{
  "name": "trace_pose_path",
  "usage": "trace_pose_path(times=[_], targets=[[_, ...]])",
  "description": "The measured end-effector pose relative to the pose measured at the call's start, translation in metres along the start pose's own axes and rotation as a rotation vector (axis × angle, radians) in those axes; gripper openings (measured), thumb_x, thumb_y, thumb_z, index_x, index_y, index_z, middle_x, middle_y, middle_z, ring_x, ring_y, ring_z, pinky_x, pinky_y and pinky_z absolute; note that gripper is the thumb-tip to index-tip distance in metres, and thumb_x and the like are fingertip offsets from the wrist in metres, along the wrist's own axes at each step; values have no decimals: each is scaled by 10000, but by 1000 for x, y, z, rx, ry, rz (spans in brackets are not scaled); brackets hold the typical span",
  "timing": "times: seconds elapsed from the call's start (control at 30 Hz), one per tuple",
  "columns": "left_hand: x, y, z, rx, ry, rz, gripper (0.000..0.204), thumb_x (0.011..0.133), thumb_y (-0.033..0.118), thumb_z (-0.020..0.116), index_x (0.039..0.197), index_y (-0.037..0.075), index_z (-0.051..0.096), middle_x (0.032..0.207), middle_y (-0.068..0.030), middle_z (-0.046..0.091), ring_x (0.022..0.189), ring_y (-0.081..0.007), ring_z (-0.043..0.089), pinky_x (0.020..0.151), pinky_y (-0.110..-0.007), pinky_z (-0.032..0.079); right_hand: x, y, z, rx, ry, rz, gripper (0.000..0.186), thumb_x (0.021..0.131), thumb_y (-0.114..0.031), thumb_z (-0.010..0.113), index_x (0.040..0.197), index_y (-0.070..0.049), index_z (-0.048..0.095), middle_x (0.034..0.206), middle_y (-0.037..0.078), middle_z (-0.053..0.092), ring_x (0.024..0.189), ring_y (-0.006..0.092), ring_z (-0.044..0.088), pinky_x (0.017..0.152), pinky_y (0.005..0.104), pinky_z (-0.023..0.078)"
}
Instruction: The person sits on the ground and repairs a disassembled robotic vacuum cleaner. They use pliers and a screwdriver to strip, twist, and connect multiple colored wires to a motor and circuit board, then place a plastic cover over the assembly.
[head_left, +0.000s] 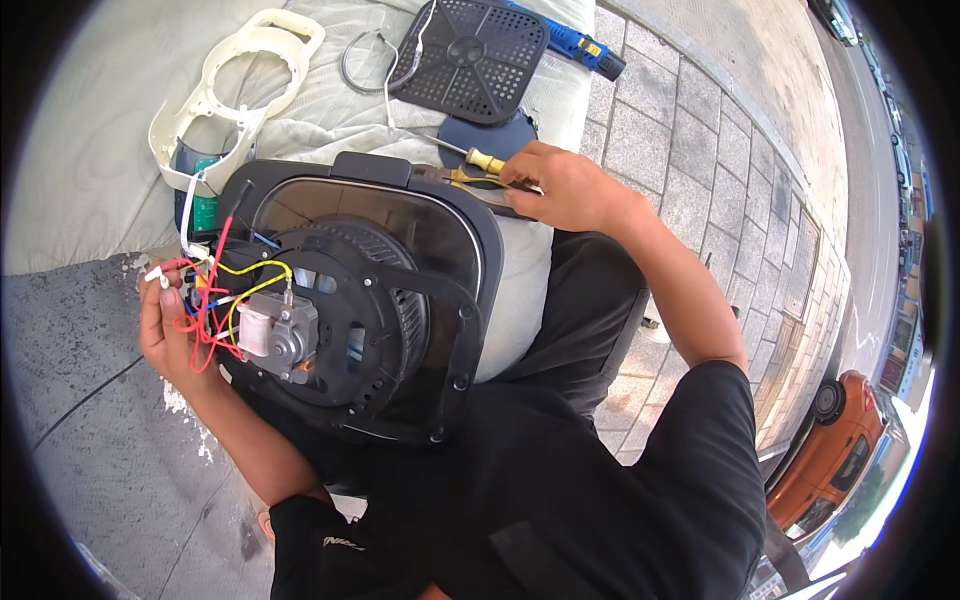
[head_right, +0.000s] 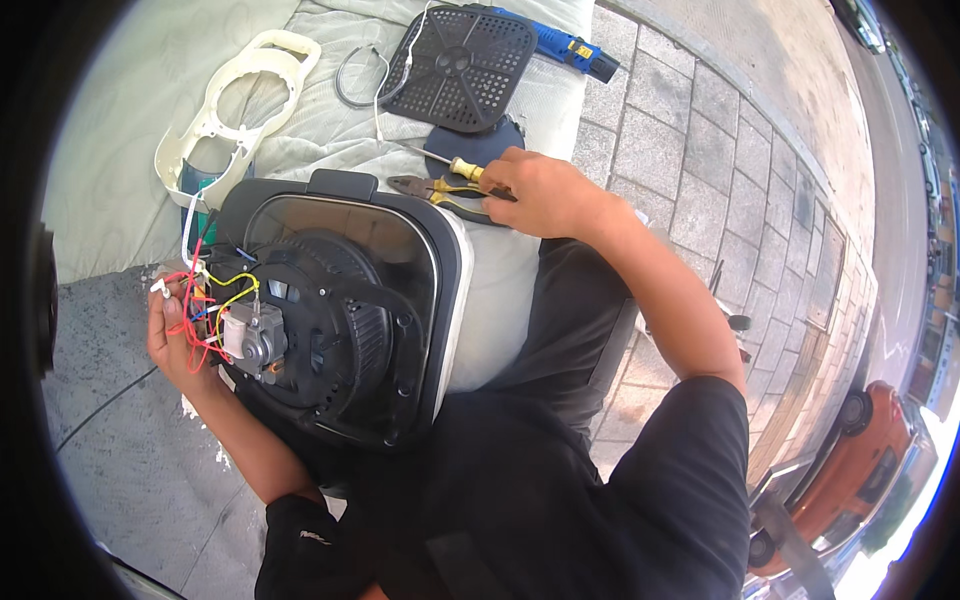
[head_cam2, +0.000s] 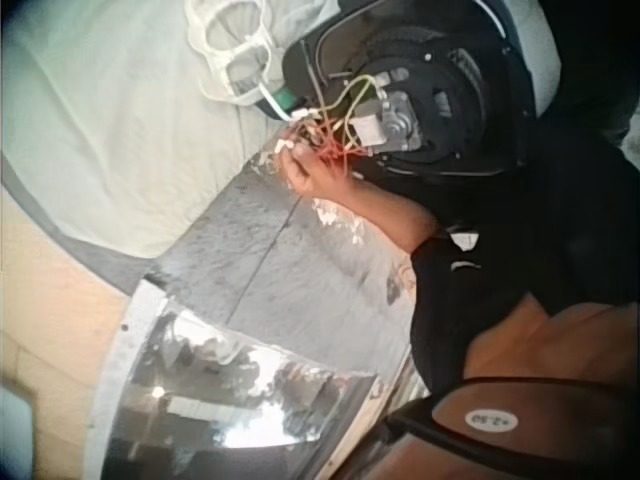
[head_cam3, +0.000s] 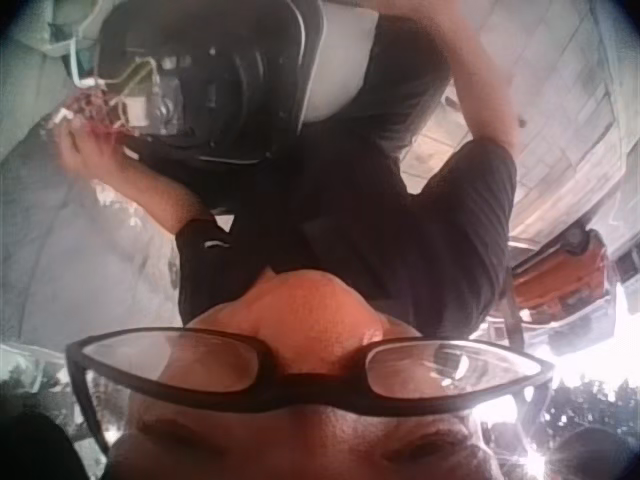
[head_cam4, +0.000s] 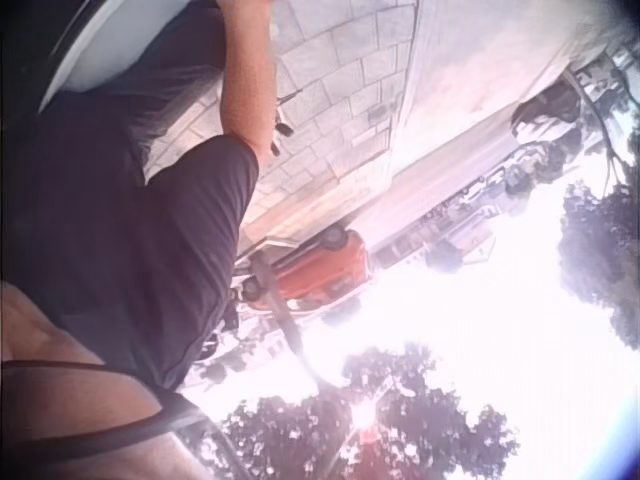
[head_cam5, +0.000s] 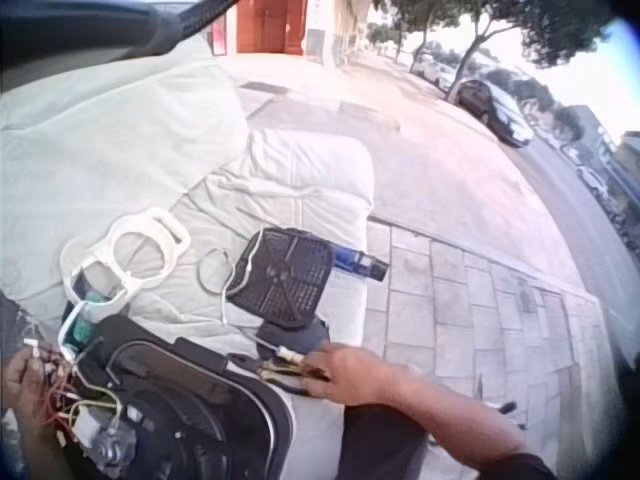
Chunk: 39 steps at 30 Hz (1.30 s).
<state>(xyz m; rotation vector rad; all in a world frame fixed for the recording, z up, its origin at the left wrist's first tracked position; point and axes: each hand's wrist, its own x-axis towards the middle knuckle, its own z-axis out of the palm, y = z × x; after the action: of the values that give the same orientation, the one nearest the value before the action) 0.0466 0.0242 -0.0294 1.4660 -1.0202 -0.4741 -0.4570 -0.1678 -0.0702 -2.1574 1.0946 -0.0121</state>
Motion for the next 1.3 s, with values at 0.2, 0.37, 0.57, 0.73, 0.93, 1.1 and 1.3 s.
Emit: trace_pose_path(times=[0.2, 0.37, 0.57, 0.73, 0.93, 1.1, 1.3], targets=[[1, 14, 8, 54, 4, -72, 314, 1095, 235, 683, 1076, -78, 698, 1254, -149, 691, 1094, -198, 653, 951, -338, 549, -4, -14, 21, -181, -42, -55, 476, 935, -321, 817, 1335, -86, 710, 1219, 179, 581, 1147, 383, 676, 1014, 470, 574], [0, 13, 6, 44, 15, -47, 344, 1111, 212, 661, 1244, -102, 707, 1260, -156, 694, 1073, -193, 667, 917, -342, 574, -4, -10, 26, -140, 6, -89, 364, 891, -236, 798, 1203, -56, 748, 1159, 185, 571, 1114, 382, 669, 980, 495, 569], [-1, 9, 6, 25, 3, 69, 270, 1099, 169, 655, 1115, -99, 684, 1338, -231, 680, 1124, -258, 690, 978, -395, 601, -11, -9, 20, -112, 75, -51, 300, 850, -162, 752, 1126, -48, 778, 1114, 198, 586, 1083, 393, 674, 964, 487, 569], [-1, 4, 0, 50, 38, 74, 257, 1086, 168, 659, 1051, -86, 672, 1342, -251, 670, 1200, -300, 659, 1078, -462, 551, -15, -15, 28, -230, 155, -64, 235, 850, -104, 712, 1069, -57, 781, 1091, 167, 591, 1089, 366, 650, 939, 483, 554], [2, -1, -24, 151, -44, 46, 309, 1102, 230, 611, 1047, -67, 676, 1372, -272, 642, 1290, -335, 610, 1140, -480, 482, -15, -17, 24, -327, 151, -140, 190, 887, -53, 668, 1049, -50, 767, 1083, 154, 584, 1065, 327, 627, 935, 434, 538], [0, 2, -29, 180, -69, 101, 322, 1101, 260, 629, 1081, -55, 688, 1361, -267, 648, 1282, -347, 630, 1156, -503, 488, -16, -12, 23, -293, 130, -135, 173, 904, -62, 677, 1057, -44, 755, 1136, 148, 575, 1102, 323, 618, 960, 440, 533], [-1, 5, -26, 107, -92, 85, 298, 1092, 247, 677, 1110, -49, 699, 1361, -264, 649, 1290, -351, 633, 1148, -512, 504, -12, -12, 21, -239, 107, -122, 150, 898, -86, 711, 1039, -50, 745, 1134, 144, 576, 1105, 327, 628, 946, 461, 544]])
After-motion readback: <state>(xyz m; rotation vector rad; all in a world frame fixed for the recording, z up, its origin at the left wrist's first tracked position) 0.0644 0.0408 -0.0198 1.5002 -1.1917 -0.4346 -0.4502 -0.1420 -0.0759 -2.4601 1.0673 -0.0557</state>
